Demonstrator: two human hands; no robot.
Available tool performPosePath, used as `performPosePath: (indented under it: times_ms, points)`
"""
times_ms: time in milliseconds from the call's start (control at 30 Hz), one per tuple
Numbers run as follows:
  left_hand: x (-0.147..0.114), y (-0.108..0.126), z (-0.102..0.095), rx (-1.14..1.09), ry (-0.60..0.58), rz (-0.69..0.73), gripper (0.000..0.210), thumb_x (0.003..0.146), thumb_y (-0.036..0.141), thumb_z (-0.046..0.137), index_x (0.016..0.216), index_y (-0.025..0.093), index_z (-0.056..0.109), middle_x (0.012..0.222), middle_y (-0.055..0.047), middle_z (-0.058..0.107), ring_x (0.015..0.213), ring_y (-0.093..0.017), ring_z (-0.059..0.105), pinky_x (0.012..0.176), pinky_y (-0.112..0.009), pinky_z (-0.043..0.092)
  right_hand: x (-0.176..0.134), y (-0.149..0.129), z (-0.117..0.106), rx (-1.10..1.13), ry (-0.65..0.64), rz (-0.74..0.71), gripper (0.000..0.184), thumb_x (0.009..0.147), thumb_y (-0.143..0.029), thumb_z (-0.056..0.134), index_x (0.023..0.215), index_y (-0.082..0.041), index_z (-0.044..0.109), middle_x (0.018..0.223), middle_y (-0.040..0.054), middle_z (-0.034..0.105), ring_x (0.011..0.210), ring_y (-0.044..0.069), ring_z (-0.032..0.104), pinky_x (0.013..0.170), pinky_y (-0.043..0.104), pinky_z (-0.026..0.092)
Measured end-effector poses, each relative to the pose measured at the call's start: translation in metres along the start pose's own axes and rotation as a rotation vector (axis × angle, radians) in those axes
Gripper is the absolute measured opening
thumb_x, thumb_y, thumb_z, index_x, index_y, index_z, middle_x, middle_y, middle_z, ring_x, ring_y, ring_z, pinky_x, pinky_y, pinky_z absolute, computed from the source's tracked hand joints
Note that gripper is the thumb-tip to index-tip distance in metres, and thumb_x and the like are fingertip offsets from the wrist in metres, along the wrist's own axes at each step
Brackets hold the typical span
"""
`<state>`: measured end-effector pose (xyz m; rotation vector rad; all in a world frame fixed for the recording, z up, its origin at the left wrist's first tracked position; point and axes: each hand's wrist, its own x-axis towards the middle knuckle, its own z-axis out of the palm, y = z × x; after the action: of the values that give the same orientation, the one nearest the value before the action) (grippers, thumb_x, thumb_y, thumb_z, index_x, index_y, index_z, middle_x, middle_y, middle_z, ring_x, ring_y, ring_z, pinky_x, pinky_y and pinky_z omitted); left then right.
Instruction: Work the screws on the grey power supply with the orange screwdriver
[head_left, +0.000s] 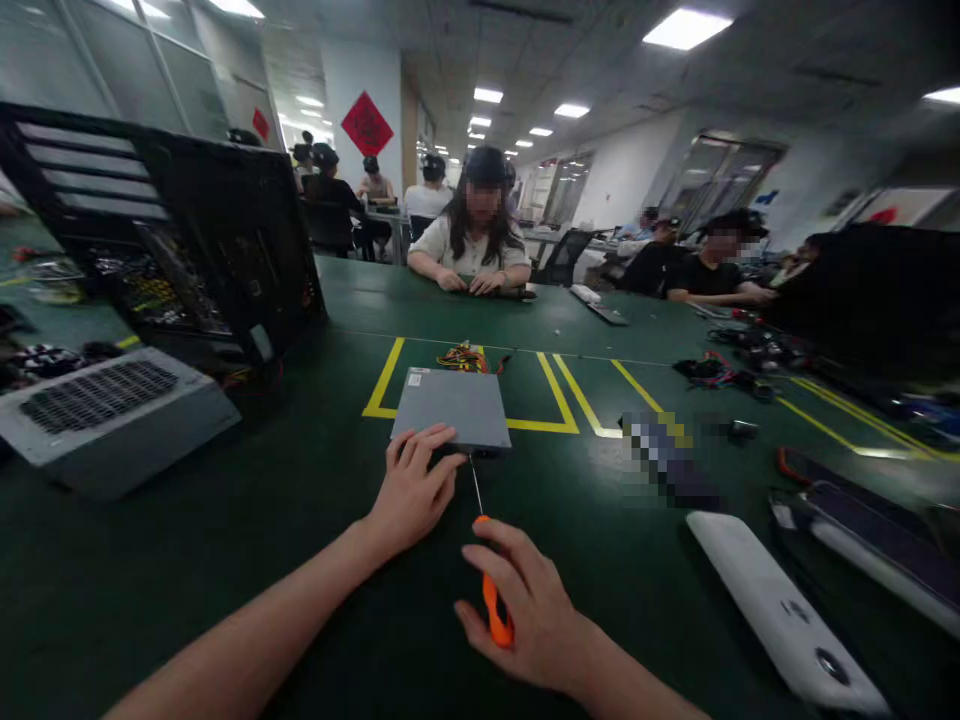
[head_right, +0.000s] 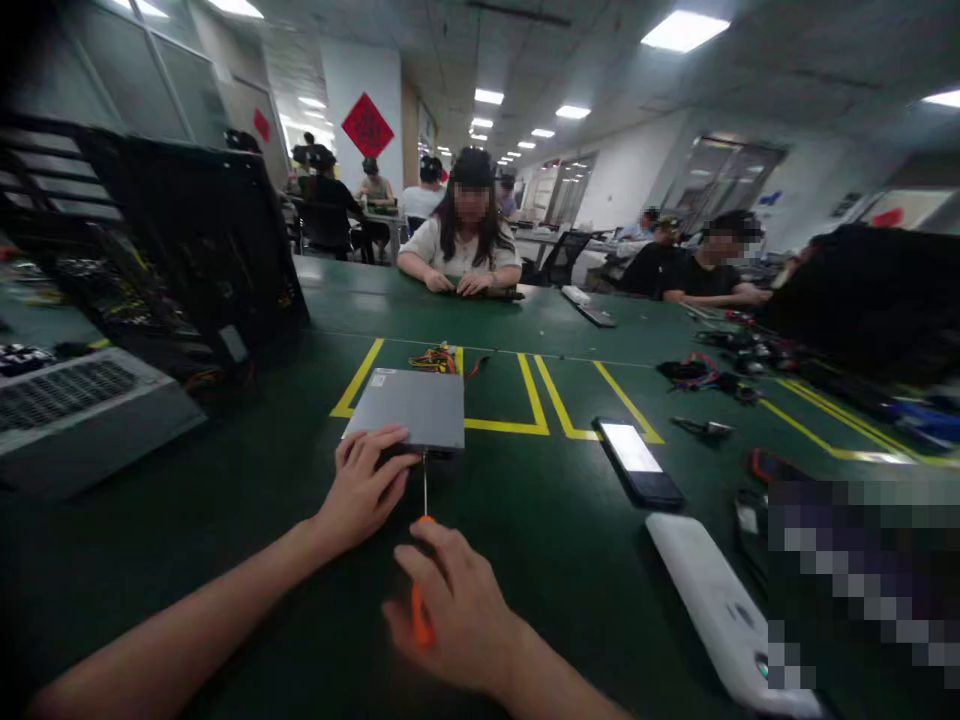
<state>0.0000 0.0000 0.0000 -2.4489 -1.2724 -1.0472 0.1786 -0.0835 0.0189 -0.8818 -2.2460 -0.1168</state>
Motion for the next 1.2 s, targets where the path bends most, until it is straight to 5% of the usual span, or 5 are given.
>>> performPosePath:
  times_ms: [200, 367, 967, 1067, 1200]
  points:
    - [0.002, 0.005, -0.006, -0.018, 0.014, -0.003, 0.023, 0.082, 0.018, 0.046, 0.100, 0.024, 0.060, 0.121, -0.007, 0.050, 0.117, -0.022, 0.041, 0.098, -0.043, 0.025, 0.001, -0.003, -0.003, 0.031, -0.012, -0.070, 0.008, 0.074, -0.020, 0.055, 0.082, -0.018, 0.054, 0.092, 0.0096, 0.059, 0.081, 0.017, 0.058, 0.065, 0.027, 0.049]
    - [0.003, 0.005, -0.006, -0.020, 0.014, -0.008, 0.024, 0.082, 0.017, 0.046, 0.100, 0.024, 0.060, 0.121, -0.007, 0.050, 0.117, -0.022, 0.042, 0.099, -0.043, 0.024, 0.001, -0.001, -0.005, 0.054, 0.007, -0.018, 0.028, 0.077, -0.025, 0.052, 0.103, -0.015, 0.049, 0.102, 0.0136, 0.056, 0.092, 0.019, 0.056, 0.066, 0.027, 0.050]
    - [0.002, 0.004, -0.005, -0.021, 0.000, -0.009, 0.026, 0.082, 0.018, 0.046, 0.103, 0.025, 0.059, 0.123, -0.008, 0.048, 0.119, -0.022, 0.039, 0.100, -0.044, 0.024, 0.000, 0.003, -0.007, 0.092, -0.153, -0.017, 0.026, 0.073, -0.013, 0.047, 0.098, -0.016, 0.052, 0.102, 0.0122, 0.057, 0.090, 0.020, 0.057, 0.074, 0.033, 0.049]
    - [0.002, 0.004, -0.006, -0.024, 0.001, -0.008, 0.026, 0.082, 0.017, 0.046, 0.104, 0.025, 0.060, 0.123, -0.008, 0.048, 0.118, -0.022, 0.040, 0.099, -0.044, 0.024, -0.001, 0.007, -0.006, 0.101, -0.050, 0.051, 0.045, 0.072, -0.019, 0.053, 0.114, -0.011, 0.039, 0.111, 0.0179, 0.049, 0.101, 0.024, 0.052, 0.075, 0.037, 0.050]
    - [0.003, 0.006, -0.008, -0.020, -0.014, -0.018, 0.027, 0.083, 0.017, 0.045, 0.104, 0.025, 0.059, 0.123, -0.008, 0.048, 0.119, -0.021, 0.039, 0.100, -0.043, 0.023, -0.004, 0.007, -0.005, 0.067, 0.075, 0.042, 0.026, 0.075, -0.019, 0.054, 0.098, -0.016, 0.043, 0.096, 0.0119, 0.055, 0.087, 0.018, 0.057, 0.064, 0.028, 0.052]
